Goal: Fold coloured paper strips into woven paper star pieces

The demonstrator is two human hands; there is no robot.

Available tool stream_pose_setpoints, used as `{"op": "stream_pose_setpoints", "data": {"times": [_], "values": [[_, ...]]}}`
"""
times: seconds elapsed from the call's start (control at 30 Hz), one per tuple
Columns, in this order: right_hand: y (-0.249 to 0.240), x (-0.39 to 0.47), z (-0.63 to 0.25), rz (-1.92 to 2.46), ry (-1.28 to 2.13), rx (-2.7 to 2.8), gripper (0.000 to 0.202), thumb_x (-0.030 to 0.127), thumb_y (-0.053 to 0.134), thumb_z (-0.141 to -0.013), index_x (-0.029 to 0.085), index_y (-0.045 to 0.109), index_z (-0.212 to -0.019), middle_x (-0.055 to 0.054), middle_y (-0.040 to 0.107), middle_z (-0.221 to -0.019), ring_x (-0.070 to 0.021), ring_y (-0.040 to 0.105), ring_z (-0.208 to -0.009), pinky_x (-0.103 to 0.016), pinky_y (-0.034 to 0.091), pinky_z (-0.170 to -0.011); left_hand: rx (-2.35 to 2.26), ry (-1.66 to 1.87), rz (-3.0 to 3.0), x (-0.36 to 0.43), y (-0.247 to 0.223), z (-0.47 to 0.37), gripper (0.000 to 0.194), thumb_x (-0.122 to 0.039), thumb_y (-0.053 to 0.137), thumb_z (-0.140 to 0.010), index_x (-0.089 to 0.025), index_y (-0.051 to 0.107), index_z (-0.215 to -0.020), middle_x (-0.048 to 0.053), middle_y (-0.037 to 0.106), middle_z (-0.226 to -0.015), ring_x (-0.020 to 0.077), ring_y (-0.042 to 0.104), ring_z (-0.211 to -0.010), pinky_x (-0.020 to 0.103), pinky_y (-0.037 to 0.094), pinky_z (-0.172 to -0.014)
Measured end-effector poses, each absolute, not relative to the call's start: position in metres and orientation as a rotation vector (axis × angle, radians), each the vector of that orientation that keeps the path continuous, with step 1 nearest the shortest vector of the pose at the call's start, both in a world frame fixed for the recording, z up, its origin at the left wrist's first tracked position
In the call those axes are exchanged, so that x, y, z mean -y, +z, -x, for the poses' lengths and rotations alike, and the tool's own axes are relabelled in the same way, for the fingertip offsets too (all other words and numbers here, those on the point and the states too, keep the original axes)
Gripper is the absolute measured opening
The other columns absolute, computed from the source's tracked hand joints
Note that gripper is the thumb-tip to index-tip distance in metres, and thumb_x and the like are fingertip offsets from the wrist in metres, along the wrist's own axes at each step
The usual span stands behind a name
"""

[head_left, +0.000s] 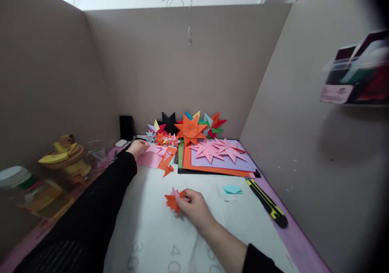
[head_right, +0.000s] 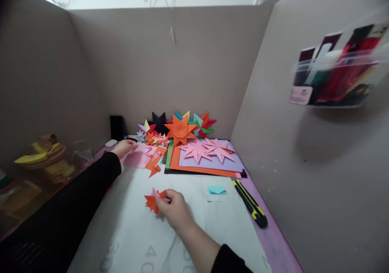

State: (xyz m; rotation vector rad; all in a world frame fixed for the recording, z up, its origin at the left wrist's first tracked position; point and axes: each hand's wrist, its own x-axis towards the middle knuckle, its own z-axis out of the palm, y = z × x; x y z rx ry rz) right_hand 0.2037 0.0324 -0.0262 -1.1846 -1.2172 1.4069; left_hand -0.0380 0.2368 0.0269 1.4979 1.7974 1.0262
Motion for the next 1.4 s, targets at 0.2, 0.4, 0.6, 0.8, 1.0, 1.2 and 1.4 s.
{"op": "stream_pose_setpoints", "data": {"times": [0.2, 0.4, 0.6, 0.8, 1.0, 1.2, 1.4], "values": [[-0.029, -0.03, -0.202, 1.145, 1.337, 1.258, 0.023, 0.033, 0.058, -0.069, 0.015, 0.052, -0.057, 0.003, 0.048, -0.049, -0.0077, 0.04, -0.044, -0.019, 0.031, -0.041, -1.412, 1.091, -1.347, -0.143, 0.057, 0.02, 0.026, -0.033, 0.069, -0.053, -0.016, 0.056, -0.068, 0.0, 0.058, -0.065, 0.009, 0.048, -0.051, 0.019, 0.03, -0.045], [-0.023, -0.021, -0.2, 1.121, 1.234, 1.235, 0.023, 0.036, 0.058, -0.068, 0.014, 0.056, -0.062, 0.003, 0.05, -0.052, -0.0076, 0.039, -0.045, -0.019, 0.03, -0.043, -1.202, 1.084, -1.142, -0.039, 0.038, -0.026, 0.029, -0.039, 0.069, -0.059, -0.018, 0.057, -0.074, 0.003, 0.064, -0.079, 0.0118, 0.056, -0.065, 0.02, 0.039, -0.054], [-0.027, -0.019, -0.202, 1.065, 1.085, 1.275, 0.021, 0.034, 0.057, -0.068, 0.014, 0.06, -0.064, 0.001, 0.056, -0.058, -0.0098, 0.044, -0.052, -0.02, 0.035, -0.051, -1.227, 1.37, -1.128, -0.011, 0.002, -0.048, 0.029, -0.041, 0.067, -0.063, -0.014, 0.062, -0.074, -0.001, 0.059, -0.064, 0.0074, 0.047, -0.052, 0.019, 0.033, -0.048], [-0.033, -0.025, -0.202, 1.083, 1.033, 1.268, 0.024, 0.038, 0.056, -0.069, 0.014, 0.059, -0.065, 0.0, 0.055, -0.058, -0.011, 0.045, -0.053, -0.021, 0.035, -0.05, -1.174, 1.353, -1.162, -0.01, -0.008, -0.052, 0.027, -0.037, 0.066, -0.065, -0.013, 0.06, -0.077, -0.003, 0.055, -0.058, 0.007, 0.045, -0.049, 0.018, 0.032, -0.046], [-0.028, -0.023, -0.202, 1.042, 0.952, 1.307, 0.024, 0.038, 0.055, -0.07, 0.015, 0.059, -0.063, 0.001, 0.055, -0.058, -0.0116, 0.046, -0.055, -0.022, 0.035, -0.053, -1.101, 1.302, -1.146, -0.009, -0.009, -0.055, 0.027, -0.035, 0.067, -0.065, -0.013, 0.055, -0.075, -0.002, 0.055, -0.055, 0.007, 0.047, -0.048, 0.018, 0.035, -0.048], [-0.033, -0.026, -0.203, 1.045, 0.966, 1.285, 0.024, 0.038, 0.054, -0.072, 0.014, 0.058, -0.067, 0.0, 0.054, -0.061, -0.0116, 0.045, -0.057, -0.021, 0.036, -0.054, -1.05, 1.255, -1.124, -0.008, -0.011, -0.056, 0.025, -0.03, 0.067, -0.066, -0.013, 0.053, -0.077, -0.002, 0.057, -0.057, 0.0069, 0.048, -0.048, 0.018, 0.037, -0.049], [-0.03, -0.025, -0.202, 1.037, 0.943, 1.274, 0.024, 0.037, 0.055, -0.072, 0.015, 0.055, -0.064, 0.002, 0.048, -0.057, -0.0104, 0.041, -0.054, -0.021, 0.034, -0.052, -1.048, 1.229, -1.116, -0.007, -0.013, -0.056, 0.025, -0.029, 0.068, -0.065, -0.013, 0.053, -0.078, 0.0, 0.061, -0.059, 0.0079, 0.051, -0.049, 0.018, 0.038, -0.05]]}}
